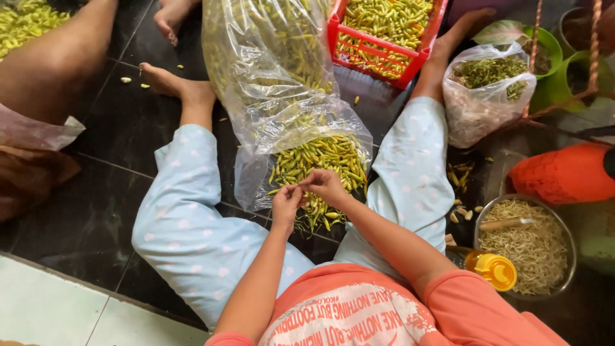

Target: Sorting through harvested produce to remove weeds, stems, or debris by hand while sitting on the floor.

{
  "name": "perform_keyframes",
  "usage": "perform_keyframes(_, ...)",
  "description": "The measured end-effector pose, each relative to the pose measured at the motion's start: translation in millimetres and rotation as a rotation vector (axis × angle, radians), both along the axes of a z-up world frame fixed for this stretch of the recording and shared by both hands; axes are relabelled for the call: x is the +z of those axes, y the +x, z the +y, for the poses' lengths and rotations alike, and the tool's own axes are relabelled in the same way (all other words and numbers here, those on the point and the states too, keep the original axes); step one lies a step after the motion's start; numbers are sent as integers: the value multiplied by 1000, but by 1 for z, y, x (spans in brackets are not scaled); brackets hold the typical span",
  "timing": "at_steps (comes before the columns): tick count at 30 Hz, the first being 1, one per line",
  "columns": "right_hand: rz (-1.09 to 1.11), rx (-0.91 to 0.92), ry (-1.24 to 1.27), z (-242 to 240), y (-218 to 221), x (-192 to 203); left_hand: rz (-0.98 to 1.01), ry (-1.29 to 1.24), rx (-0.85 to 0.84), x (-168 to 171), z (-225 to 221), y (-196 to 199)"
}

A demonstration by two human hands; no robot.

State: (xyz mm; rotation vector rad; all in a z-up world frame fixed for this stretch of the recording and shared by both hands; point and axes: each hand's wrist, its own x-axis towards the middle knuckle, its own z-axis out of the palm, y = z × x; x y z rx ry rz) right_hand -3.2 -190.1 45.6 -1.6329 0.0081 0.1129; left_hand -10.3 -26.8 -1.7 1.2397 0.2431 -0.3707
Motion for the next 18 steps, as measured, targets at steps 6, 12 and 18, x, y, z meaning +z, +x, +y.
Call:
perform_keyframes(6, 232, -156, 437, -7, 6, -2, 81, -207, -6, 18, -2, 1)
perform_keyframes(12, 88, -179, 77, 8, -7, 21, 161, -297, -20, 12, -8, -6)
perform_keyframes(18, -1, -80, -37, 1, -2, -19, -23, 20, -2, -9, 3, 4)
